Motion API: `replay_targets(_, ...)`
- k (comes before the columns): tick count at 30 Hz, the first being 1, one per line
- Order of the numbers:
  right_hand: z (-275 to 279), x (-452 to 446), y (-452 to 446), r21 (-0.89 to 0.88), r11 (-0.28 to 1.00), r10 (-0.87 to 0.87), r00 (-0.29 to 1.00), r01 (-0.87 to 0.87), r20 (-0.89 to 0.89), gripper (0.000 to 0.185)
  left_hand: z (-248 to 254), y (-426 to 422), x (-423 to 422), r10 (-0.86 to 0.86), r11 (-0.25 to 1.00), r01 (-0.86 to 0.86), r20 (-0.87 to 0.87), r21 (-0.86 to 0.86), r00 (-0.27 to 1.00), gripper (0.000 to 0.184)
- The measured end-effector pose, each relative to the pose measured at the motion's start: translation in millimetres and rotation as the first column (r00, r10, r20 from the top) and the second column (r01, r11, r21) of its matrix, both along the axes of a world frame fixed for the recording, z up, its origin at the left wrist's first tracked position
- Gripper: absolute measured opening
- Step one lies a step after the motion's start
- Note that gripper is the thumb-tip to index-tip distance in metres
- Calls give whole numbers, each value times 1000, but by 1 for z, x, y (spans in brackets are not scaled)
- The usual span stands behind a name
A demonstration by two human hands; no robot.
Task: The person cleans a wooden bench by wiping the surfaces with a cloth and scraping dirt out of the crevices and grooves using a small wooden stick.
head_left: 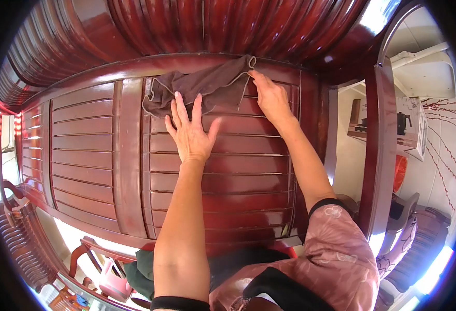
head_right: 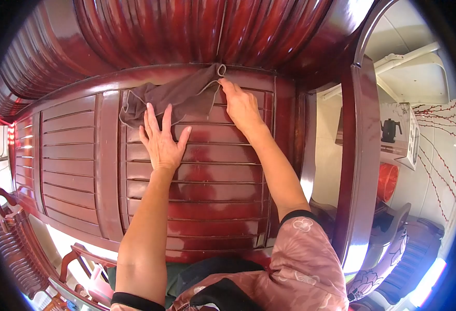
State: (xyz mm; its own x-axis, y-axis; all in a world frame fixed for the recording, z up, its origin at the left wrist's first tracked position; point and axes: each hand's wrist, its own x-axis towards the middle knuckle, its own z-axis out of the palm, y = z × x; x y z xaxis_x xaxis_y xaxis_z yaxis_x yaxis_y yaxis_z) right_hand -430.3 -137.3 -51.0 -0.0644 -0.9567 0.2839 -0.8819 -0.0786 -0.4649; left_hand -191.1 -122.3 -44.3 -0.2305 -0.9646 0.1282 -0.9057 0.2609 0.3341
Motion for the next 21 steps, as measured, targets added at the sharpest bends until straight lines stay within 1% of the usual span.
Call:
replay_targets(3,-1,7,7,-121,992,-30,997,39,76,30,0,0,0,3,1000,-3,-1,4,1000,74)
replay_targets(6,5,20,16,-237,969,-28,984,69,174,28,-2,0,1,4,999,-6,-69,-34,998,77)
replay_targets(9,5,30,19,-292,953,-25,983,79,183,37,-2,0,2,29,998,-36,-132,-47,991,80)
replay_targets(12,7,28,27,16,995,-101,991,100,83,47,-2,-1,3,26,998,-32,-129,-46,991,82)
replay_targets(15,13,29,30,56,995,-87,993,82,78,51,0,-1,3,28,999,-30,-121,-17,992,83)
replay_targets(18,23,34,33,134,991,-27,990,8,139,53,-1,-1,3,24,1000,-26,-112,-14,993,84)
replay_targets(21,26,45,36,190,981,22,992,-46,124,53,-1,-1,3,29,1000,-29,-96,2,995,84)
